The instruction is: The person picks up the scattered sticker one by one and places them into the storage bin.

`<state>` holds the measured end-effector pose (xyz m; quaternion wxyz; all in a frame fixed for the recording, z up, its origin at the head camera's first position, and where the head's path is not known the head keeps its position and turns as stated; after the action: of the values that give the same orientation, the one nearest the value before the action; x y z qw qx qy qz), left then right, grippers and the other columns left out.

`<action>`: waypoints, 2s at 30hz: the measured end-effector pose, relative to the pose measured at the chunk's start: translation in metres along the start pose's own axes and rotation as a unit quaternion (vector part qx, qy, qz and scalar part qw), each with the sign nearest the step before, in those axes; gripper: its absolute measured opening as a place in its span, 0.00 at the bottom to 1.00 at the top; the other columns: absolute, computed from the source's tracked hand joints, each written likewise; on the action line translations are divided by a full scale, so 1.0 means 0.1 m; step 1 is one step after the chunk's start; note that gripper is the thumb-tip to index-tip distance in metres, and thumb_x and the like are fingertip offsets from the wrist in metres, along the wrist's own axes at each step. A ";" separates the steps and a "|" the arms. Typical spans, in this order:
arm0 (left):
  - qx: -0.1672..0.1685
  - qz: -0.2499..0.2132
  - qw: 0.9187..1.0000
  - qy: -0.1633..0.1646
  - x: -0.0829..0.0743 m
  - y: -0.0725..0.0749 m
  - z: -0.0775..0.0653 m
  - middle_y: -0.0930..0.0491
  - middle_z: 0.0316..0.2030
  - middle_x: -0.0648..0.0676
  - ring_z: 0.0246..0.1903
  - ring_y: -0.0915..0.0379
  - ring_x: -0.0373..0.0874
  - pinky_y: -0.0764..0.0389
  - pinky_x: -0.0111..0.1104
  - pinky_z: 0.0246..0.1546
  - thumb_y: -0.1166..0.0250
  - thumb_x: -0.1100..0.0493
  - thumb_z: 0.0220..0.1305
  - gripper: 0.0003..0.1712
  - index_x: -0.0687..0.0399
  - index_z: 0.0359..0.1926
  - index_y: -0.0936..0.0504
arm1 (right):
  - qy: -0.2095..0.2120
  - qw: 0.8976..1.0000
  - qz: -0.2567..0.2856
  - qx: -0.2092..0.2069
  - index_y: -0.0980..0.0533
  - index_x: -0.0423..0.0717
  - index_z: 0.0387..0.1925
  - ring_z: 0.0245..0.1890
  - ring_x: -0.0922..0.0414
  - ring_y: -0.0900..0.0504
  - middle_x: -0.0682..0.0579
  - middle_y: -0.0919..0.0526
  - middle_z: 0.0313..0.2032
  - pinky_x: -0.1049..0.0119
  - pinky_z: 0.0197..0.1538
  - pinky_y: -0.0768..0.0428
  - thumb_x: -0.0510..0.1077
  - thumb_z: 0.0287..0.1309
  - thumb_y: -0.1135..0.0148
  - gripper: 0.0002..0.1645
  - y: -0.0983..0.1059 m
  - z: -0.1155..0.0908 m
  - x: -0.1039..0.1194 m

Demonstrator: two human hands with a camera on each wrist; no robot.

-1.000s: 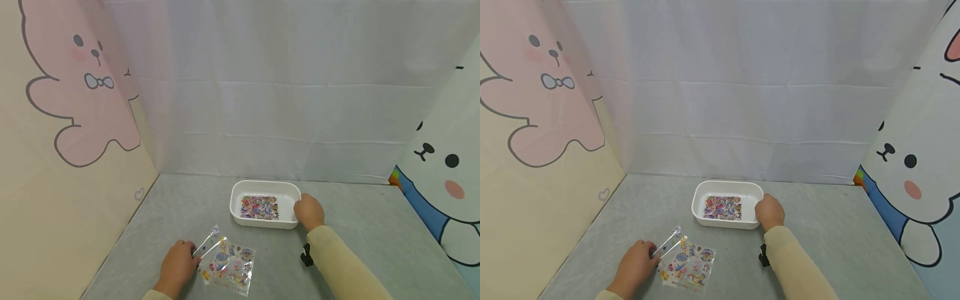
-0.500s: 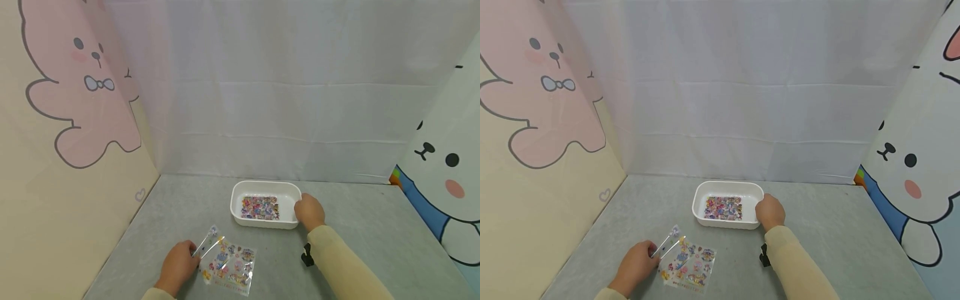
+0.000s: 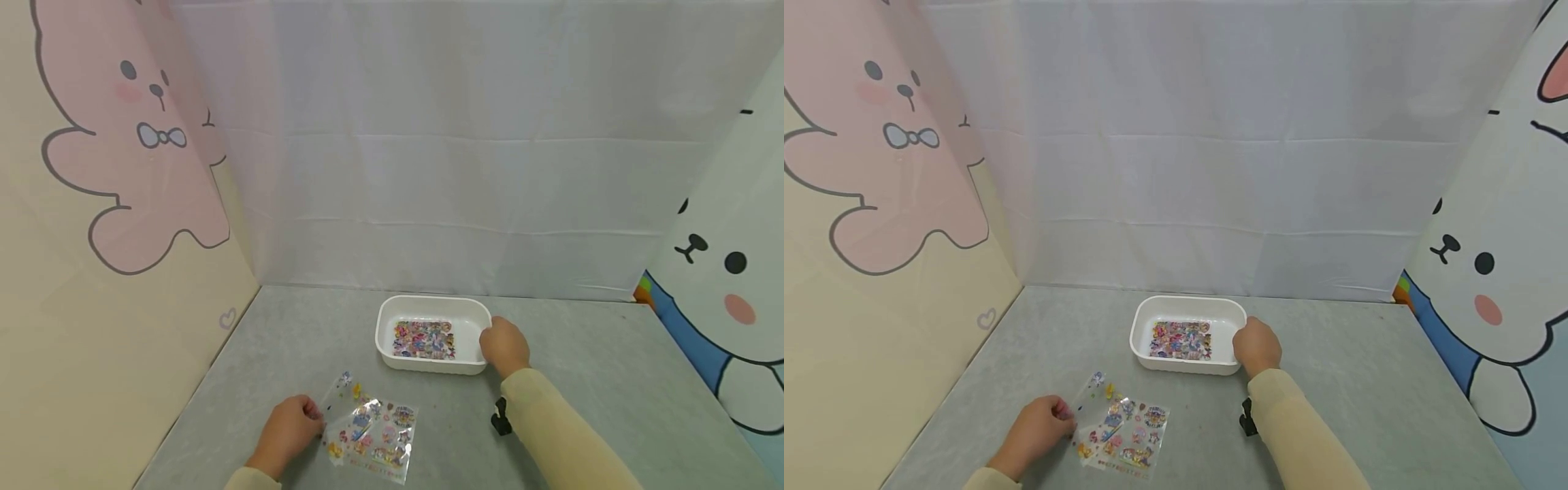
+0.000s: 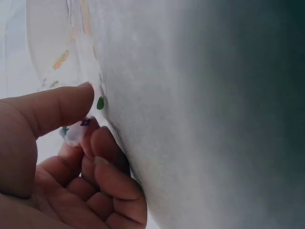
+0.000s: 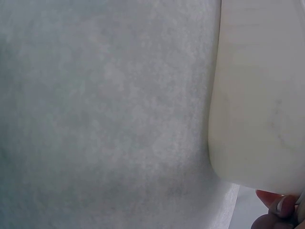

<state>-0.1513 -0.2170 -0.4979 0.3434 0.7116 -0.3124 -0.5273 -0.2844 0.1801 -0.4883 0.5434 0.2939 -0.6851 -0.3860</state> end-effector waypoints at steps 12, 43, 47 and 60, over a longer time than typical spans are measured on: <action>0.039 -0.037 0.999 0.000 -0.01 0.01 0.02 0.24 0.23 0.49 0.25 0.31 0.45 0.30 0.37 0.26 0.20 0.59 0.50 0.15 0.55 0.24 0.21 | 0.000 1.000 0.006 -0.003 0.28 0.25 0.64 0.58 0.34 0.22 0.29 0.22 0.59 0.39 0.59 0.25 0.38 0.70 0.53 0.27 0.00 0.00 -0.01; 0.080 -0.326 0.942 0.000 -0.16 -0.12 0.07 0.15 0.25 0.55 0.21 0.22 0.41 0.20 0.34 0.25 0.28 0.61 0.64 0.13 0.71 0.37 0.13 | -0.013 1.000 0.007 -0.002 0.29 0.26 0.64 0.57 0.36 0.21 0.30 0.22 0.59 0.40 0.59 0.24 0.38 0.70 0.54 0.27 0.01 -0.01 0.01; 0.095 -0.348 0.933 -0.010 -0.24 -0.15 0.10 0.15 0.26 0.56 0.22 0.22 0.41 0.19 0.34 0.26 0.29 0.61 0.66 0.13 0.73 0.38 0.14 | -0.016 1.000 0.008 0.000 0.29 0.26 0.64 0.58 0.36 0.21 0.30 0.22 0.59 0.40 0.59 0.25 0.38 0.70 0.54 0.27 0.01 -0.02 0.02; 0.122 -0.372 0.919 -0.048 -0.63 -0.11 0.19 0.14 0.29 0.56 0.26 0.19 0.41 0.17 0.35 0.31 0.32 0.60 0.69 0.16 0.75 0.42 0.15 | -0.010 1.000 0.005 0.004 0.30 0.26 0.66 0.61 0.34 0.24 0.29 0.24 0.61 0.39 0.61 0.26 0.39 0.71 0.54 0.28 0.02 -0.02 0.01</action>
<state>-0.1844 -0.1625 -0.4773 0.0177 0.7868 -0.1033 -0.6082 -0.2829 0.1798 -0.4853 0.5370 0.2885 -0.6936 -0.3838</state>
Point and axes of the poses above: each hand's wrist, its own z-axis towards the middle knuckle, its own y-axis out of the back of the hand, x = y × z, the point moved 3 cm from there along z, towards the middle knuckle
